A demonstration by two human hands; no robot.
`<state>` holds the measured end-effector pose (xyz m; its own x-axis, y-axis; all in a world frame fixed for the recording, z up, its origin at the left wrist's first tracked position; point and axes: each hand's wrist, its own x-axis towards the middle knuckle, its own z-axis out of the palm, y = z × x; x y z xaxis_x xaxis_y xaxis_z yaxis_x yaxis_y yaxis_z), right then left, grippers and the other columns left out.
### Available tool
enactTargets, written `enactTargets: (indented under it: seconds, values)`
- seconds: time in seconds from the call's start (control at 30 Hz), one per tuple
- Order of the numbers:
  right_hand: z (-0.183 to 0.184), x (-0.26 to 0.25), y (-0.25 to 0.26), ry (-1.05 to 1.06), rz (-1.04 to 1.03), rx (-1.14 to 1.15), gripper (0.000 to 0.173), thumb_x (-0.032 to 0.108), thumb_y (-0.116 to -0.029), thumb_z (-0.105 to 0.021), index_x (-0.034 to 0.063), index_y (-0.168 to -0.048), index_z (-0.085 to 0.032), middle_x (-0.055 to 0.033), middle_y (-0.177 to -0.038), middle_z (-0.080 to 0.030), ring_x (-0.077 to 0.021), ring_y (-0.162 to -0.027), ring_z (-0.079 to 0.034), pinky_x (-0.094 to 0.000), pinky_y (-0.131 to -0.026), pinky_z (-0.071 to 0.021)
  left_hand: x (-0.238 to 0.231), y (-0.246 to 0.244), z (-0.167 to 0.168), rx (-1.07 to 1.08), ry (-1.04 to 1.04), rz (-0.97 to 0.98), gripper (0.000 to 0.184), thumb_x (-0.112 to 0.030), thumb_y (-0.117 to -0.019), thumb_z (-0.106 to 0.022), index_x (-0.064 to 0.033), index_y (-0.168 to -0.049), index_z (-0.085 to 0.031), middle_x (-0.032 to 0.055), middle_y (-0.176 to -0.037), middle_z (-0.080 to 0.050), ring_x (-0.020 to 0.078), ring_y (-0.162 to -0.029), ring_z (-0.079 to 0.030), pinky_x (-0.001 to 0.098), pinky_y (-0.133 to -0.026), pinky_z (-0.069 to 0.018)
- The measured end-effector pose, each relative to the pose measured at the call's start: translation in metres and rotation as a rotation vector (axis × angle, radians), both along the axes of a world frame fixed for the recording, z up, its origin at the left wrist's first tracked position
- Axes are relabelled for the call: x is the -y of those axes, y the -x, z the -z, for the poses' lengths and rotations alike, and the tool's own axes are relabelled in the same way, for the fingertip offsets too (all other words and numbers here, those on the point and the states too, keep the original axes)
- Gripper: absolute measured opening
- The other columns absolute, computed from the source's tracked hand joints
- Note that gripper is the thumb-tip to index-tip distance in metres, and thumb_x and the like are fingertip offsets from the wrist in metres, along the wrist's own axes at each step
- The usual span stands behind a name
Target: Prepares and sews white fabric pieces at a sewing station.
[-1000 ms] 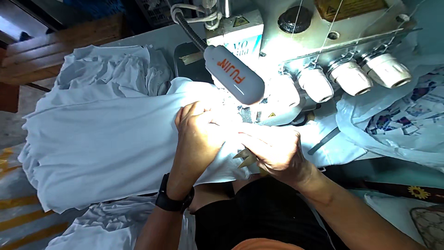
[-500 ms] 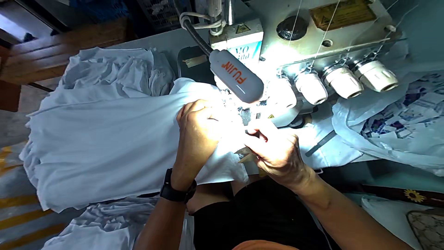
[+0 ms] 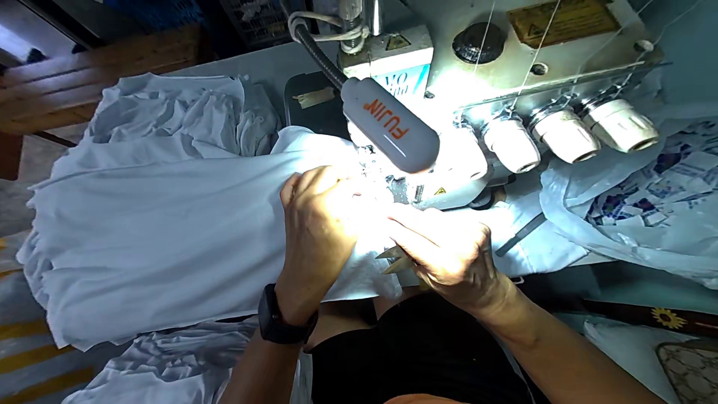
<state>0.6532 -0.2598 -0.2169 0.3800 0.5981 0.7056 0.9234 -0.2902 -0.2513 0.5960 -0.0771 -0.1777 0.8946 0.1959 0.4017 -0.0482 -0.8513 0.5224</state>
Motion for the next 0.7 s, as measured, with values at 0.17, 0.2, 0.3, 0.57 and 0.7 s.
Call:
enactTargets:
  seconds: [0.17, 0.2, 0.3, 0.57, 0.7]
  values:
    - [-0.003, -0.001, -0.001, 0.026, 0.027, -0.002, 0.020, 0.007, -0.0924, -0.060, 0.0085, -0.090, -0.079, -0.0102, -0.100, -0.078, -0.0218, -0.065, -0.061, -0.0332, -0.052, -0.0394, -0.006, 0.006, 0.007, 0.026, -0.042, 0.028, 0.017, -0.017, -0.0881, -0.070, -0.0121, -0.100, -0.081, 0.0043, -0.112, -0.076, 0.0224, -0.120, -0.066, 0.0622, -0.110, -0.0358]
    - [-0.003, -0.002, -0.002, 0.025, 0.031, 0.000, 0.020, 0.008, -0.0923, -0.059, 0.0082, -0.090, -0.079, -0.0107, -0.101, -0.078, -0.0227, -0.067, -0.064, -0.0336, -0.052, -0.0408, -0.007, 0.004, 0.008, 0.030, -0.031, 0.026, 0.016, -0.016, -0.0880, -0.070, -0.0113, -0.099, -0.081, 0.0048, -0.112, -0.076, 0.0231, -0.121, -0.066, 0.0620, -0.111, -0.0355]
    - [-0.003, -0.005, -0.004, 0.018, 0.032, 0.000, 0.021, 0.006, -0.0918, -0.059, 0.0062, -0.090, -0.079, -0.0123, -0.103, -0.078, -0.0230, -0.066, -0.063, -0.0341, -0.051, -0.0402, -0.010, 0.000, 0.009, 0.038, -0.009, 0.035, 0.016, -0.015, -0.0871, -0.071, -0.0105, -0.099, -0.081, 0.0058, -0.115, -0.075, 0.0232, -0.123, -0.065, 0.0595, -0.112, -0.0349]
    - [0.000, -0.004, -0.001, -0.013, 0.034, -0.060, 0.020, 0.010, -0.0901, -0.062, 0.0087, -0.096, -0.080, -0.0170, -0.109, -0.075, -0.0261, -0.072, -0.065, -0.0342, -0.054, -0.0450, -0.012, 0.000, 0.008, 0.049, 0.003, 0.072, 0.016, -0.013, -0.0847, -0.073, -0.0087, -0.098, -0.081, 0.0073, -0.116, -0.074, 0.0244, -0.126, -0.062, 0.0586, -0.114, -0.0334]
    - [0.000, -0.003, 0.000, -0.042, 0.020, -0.103, 0.019, 0.010, -0.0889, -0.062, 0.0080, -0.091, -0.080, -0.0196, -0.101, -0.069, -0.0243, -0.070, -0.062, -0.0319, -0.052, -0.0438, -0.014, -0.001, 0.009, 0.057, -0.003, 0.072, 0.016, -0.013, -0.0836, -0.074, -0.0099, -0.097, -0.081, 0.0068, -0.114, -0.075, 0.0241, -0.124, -0.063, 0.0564, -0.113, -0.0345]
